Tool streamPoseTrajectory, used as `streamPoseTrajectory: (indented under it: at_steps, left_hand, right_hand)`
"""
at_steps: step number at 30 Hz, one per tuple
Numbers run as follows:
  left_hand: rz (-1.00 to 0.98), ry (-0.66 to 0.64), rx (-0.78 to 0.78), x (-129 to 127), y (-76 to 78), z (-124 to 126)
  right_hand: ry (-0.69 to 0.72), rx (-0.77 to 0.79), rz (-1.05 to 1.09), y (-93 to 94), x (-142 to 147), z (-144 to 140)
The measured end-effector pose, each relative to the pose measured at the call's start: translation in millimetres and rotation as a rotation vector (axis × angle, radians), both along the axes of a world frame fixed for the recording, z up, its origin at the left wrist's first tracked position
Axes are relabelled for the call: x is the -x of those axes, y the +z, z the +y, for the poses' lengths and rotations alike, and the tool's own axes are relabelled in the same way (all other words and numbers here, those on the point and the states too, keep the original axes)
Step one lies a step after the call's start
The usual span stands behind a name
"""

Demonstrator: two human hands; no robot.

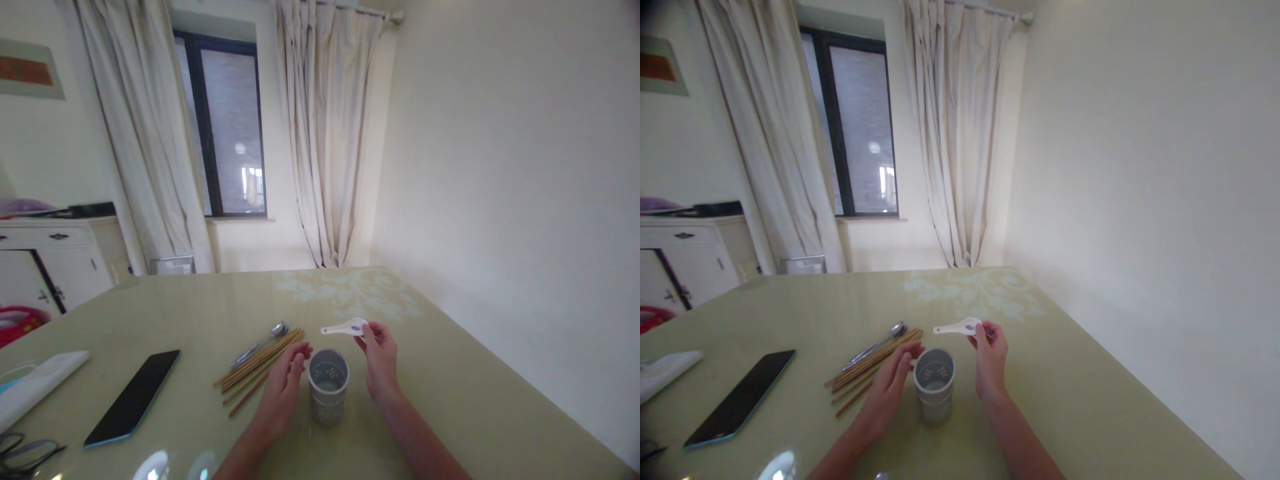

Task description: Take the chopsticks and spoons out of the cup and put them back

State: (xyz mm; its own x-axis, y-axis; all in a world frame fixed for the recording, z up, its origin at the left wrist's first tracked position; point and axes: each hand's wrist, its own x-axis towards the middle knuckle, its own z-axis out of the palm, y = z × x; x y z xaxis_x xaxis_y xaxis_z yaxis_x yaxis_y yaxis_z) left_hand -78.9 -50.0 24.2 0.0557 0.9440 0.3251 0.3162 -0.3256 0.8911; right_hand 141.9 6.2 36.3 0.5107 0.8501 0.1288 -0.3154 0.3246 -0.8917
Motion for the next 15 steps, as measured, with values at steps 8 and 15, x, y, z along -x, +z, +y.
streamPoseTrajectory:
  at_steps: [8,15]
  left_hand:
    - [0.730,0.080,-0.334,17.4,-7.7,17.6]
    - [0.838,0.171,-0.225,34.0,-0.1,25.5]
  right_hand:
    - [0.293,0.084,-0.174,-21.5,30.9,-9.4]
    - [0.416,0.129,-0.111,-22.7,33.5,-10.3]
